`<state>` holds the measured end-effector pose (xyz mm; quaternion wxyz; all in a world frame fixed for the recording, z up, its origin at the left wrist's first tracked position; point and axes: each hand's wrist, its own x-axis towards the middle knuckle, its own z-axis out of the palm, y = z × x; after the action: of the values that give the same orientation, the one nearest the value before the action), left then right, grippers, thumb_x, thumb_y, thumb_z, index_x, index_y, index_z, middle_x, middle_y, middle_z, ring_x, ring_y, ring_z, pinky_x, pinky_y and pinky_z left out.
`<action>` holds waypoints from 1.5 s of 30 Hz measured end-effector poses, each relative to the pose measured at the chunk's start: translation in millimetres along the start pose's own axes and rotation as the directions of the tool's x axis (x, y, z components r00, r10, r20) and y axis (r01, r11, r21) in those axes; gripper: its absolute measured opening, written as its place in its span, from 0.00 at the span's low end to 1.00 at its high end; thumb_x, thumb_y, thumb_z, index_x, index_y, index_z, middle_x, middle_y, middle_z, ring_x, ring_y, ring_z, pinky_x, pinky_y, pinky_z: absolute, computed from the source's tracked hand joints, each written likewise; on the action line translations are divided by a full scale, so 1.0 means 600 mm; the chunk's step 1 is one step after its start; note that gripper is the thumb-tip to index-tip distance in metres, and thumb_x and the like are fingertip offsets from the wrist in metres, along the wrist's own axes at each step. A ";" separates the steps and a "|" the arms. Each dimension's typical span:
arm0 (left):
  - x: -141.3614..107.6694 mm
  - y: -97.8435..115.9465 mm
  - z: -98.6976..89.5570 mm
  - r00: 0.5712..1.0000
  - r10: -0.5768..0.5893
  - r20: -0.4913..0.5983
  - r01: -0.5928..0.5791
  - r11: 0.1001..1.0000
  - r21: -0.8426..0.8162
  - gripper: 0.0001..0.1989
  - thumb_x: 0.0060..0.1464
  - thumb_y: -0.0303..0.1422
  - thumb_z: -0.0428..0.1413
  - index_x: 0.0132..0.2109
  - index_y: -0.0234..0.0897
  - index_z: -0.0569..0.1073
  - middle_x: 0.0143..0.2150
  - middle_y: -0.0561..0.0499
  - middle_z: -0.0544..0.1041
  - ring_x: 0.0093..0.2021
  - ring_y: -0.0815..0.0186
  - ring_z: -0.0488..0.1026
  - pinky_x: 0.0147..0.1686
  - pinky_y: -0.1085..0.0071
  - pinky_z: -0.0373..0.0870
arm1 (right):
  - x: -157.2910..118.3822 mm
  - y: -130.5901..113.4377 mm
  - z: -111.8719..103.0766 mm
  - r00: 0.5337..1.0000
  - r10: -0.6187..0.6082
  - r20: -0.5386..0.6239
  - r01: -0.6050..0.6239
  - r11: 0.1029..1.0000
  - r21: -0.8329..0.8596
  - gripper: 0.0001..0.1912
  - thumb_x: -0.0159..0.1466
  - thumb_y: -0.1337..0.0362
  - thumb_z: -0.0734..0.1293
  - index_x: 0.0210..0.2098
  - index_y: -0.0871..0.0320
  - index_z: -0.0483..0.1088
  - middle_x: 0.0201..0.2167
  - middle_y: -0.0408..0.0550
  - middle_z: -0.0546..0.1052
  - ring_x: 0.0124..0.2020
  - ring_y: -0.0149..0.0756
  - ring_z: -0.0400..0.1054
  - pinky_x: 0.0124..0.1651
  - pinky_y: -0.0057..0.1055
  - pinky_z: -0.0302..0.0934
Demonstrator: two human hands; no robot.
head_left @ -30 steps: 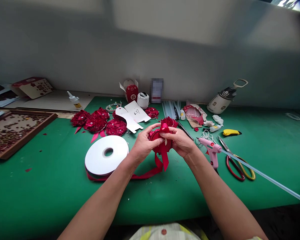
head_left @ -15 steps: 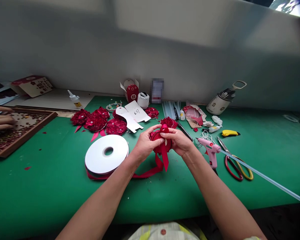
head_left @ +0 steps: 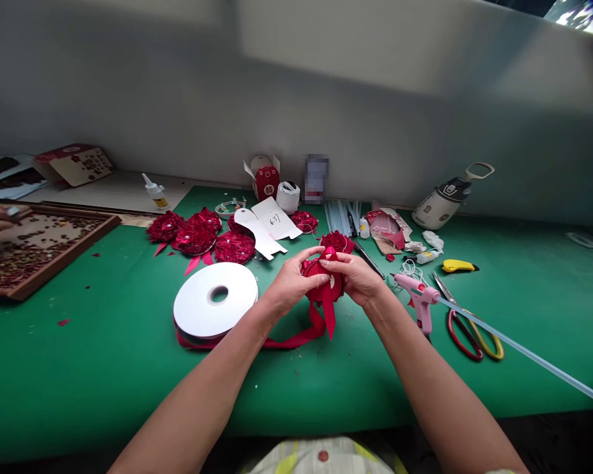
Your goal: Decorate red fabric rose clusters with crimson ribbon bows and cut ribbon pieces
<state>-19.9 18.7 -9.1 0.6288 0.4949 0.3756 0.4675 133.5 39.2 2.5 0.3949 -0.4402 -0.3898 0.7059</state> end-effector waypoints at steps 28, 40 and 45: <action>0.013 -0.010 -0.011 0.983 -0.130 -0.127 0.100 0.971 -0.217 0.19 0.44 0.29 0.60 0.46 0.34 0.72 0.36 0.47 0.78 0.29 0.67 0.74 0.28 0.73 0.69 | -0.039 0.059 0.014 0.972 -0.198 -0.130 0.177 0.972 -0.154 0.19 0.54 0.53 0.69 0.38 0.61 0.71 0.33 0.50 0.76 0.32 0.37 0.70 0.35 0.34 0.65; 0.020 -0.022 -0.012 0.953 -0.088 -0.290 0.014 0.968 -0.249 0.14 0.43 0.30 0.61 0.41 0.33 0.73 0.32 0.49 0.77 0.26 0.70 0.72 0.24 0.76 0.65 | -0.073 0.102 0.052 0.654 -0.749 0.110 0.345 0.165 -0.924 0.05 0.58 0.63 0.67 0.33 0.57 0.68 0.34 0.50 0.67 0.40 0.43 0.59 0.44 0.40 0.57; 0.023 -0.026 -0.014 0.939 -0.067 -0.338 -0.003 0.980 -0.200 0.14 0.43 0.30 0.60 0.40 0.34 0.73 0.30 0.50 0.76 0.24 0.71 0.70 0.21 0.76 0.63 | -0.071 0.100 0.058 0.662 -0.734 0.147 0.275 0.056 -0.960 0.05 0.60 0.72 0.61 0.29 0.57 0.62 0.29 0.47 0.66 0.34 0.39 0.59 0.38 0.34 0.56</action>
<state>-20.3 33.0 -26.1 0.6071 0.3348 0.4393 0.5712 101.1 -29.1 -27.5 0.3503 -0.5368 -0.7667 0.0371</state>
